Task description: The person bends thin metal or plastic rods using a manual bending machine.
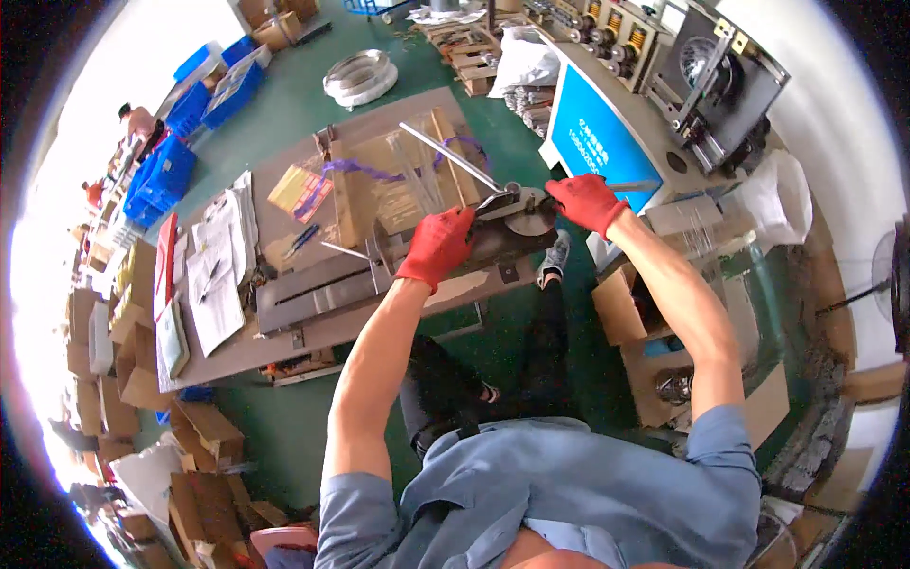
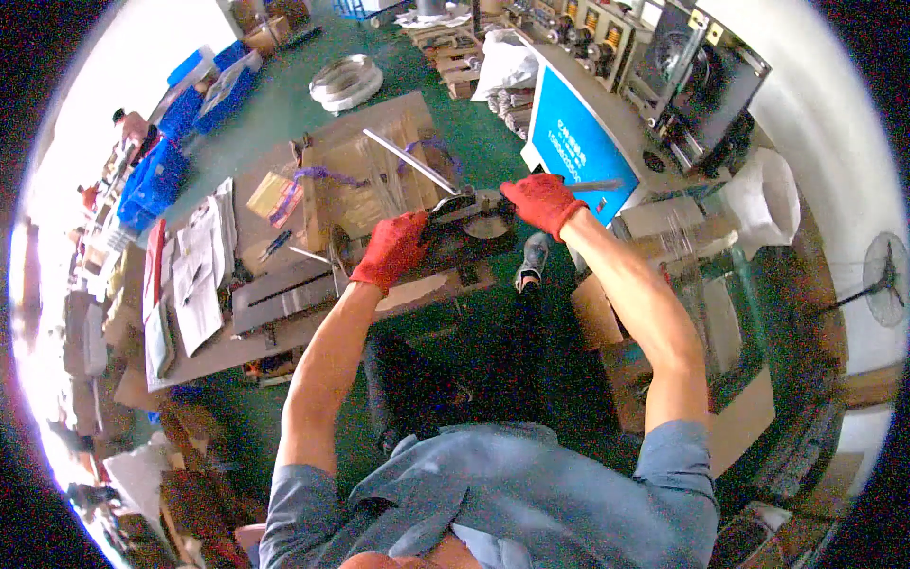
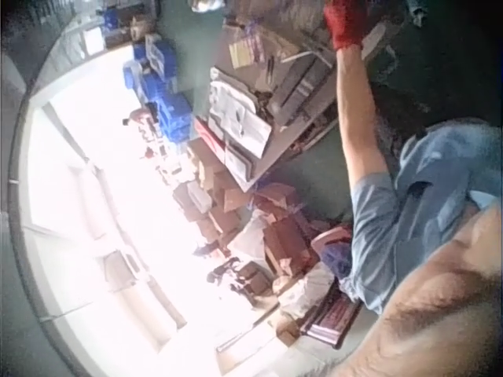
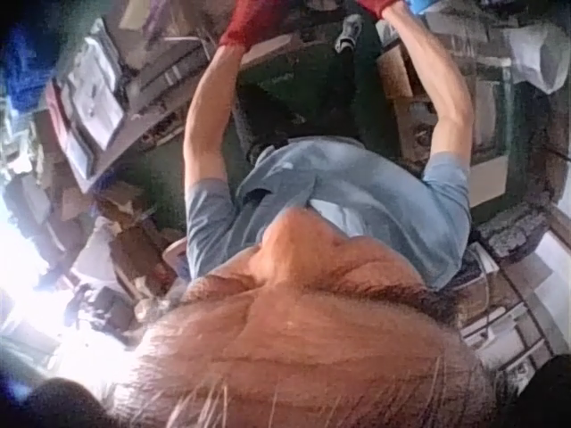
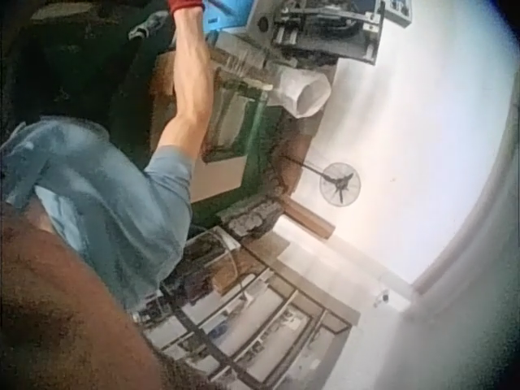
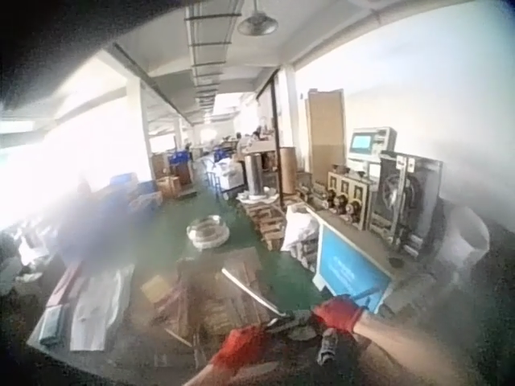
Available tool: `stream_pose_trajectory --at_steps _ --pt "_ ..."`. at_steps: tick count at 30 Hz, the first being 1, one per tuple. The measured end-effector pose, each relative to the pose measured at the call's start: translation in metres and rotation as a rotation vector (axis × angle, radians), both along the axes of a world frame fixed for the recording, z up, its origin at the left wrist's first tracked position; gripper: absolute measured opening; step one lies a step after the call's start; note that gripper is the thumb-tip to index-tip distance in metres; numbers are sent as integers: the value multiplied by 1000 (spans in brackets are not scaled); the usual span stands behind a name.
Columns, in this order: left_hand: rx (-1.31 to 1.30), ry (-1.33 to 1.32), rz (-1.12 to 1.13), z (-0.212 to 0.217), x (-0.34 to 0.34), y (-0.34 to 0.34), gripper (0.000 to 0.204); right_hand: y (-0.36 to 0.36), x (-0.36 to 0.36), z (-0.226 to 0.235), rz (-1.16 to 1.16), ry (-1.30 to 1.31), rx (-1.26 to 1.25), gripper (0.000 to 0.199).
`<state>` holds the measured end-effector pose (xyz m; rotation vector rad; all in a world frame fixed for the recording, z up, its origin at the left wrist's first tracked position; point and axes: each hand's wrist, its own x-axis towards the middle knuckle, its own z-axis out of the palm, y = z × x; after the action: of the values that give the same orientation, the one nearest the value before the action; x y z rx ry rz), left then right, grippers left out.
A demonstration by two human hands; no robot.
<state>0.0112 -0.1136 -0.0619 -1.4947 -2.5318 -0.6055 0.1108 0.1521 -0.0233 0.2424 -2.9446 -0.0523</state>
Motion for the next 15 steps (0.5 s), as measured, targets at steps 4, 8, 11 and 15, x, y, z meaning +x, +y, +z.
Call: stream_pose_trajectory --at_steps 4,8,11,15 --pt "2 -40 -8 2 -1 5 20 6 5 2 -8 8 5 16" --pt "47 -61 -41 6 1 6 21 10 1 -1 25 -10 -60 17" --pt "-7 -67 -37 6 -1 3 22 8 -2 2 29 -44 -11 17" --pt "19 -72 -36 1 -5 1 25 0 -7 22 95 -19 14 48"
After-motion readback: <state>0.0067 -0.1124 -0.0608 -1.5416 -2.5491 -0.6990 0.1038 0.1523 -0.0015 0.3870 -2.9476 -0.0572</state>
